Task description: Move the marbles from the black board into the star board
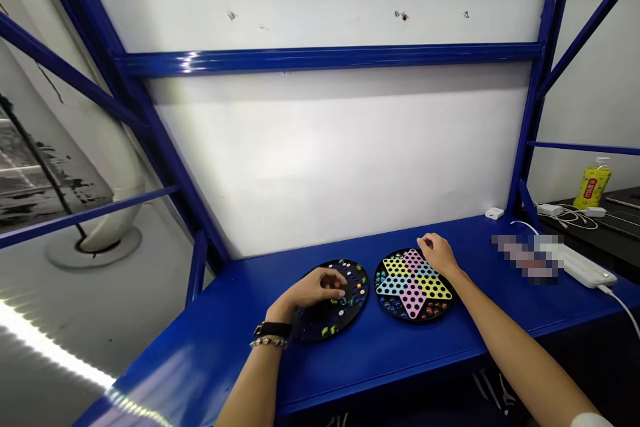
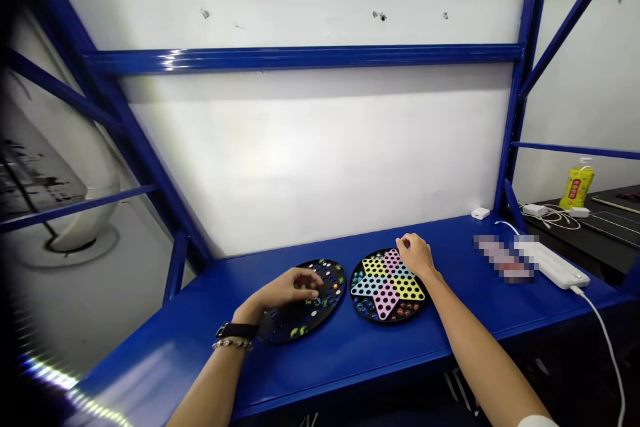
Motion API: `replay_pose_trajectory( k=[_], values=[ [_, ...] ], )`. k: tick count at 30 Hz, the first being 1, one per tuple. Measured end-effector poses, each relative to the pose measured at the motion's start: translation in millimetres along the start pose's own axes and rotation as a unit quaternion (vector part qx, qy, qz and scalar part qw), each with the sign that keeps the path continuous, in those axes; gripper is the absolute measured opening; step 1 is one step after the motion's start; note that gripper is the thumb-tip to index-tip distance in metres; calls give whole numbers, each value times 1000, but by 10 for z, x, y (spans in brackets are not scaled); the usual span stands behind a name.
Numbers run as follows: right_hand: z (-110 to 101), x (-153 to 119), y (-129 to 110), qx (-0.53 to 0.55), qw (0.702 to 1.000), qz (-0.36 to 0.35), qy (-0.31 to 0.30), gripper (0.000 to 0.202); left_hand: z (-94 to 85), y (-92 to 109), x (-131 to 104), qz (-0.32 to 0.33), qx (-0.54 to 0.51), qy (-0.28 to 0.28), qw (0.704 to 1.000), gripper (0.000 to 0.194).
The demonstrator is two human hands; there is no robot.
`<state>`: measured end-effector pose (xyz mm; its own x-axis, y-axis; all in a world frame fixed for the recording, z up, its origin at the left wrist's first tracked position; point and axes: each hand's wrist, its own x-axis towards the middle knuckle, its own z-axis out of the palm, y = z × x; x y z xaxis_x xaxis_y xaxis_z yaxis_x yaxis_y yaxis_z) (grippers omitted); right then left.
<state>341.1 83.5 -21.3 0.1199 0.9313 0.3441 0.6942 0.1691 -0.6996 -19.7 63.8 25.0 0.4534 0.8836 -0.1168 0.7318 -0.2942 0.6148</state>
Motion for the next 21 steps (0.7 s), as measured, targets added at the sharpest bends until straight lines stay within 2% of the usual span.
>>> replay_pose_trajectory(
  k=[2,7,9,12,14,18,21],
  values=[
    [5,1,6,0,1000,0,-2,39,2,47,-32,-3,24,-50,998,42],
    [8,-3,3,4,1000,4,-3,38,27,19,-55,5,24,-54,998,36],
    [5,-9,-8,5,1000,4,-4,37,60,14,-5,18,3,-21,1000,42],
    [5,-16,-22,5,1000,3,-5,36,181,94,159,38,-6,113,993,48],
    [10,-16,-22,4,1000,1,-5,36,313,212,310,60,16,171,983,46],
    [21,-7,-4,0,1000,-4,-6,35,585,467,556,94,132,141,977,38],
    [24,-2,13,-2,1000,-8,-8,35,636,504,604,106,154,121,975,38]
  ],
)
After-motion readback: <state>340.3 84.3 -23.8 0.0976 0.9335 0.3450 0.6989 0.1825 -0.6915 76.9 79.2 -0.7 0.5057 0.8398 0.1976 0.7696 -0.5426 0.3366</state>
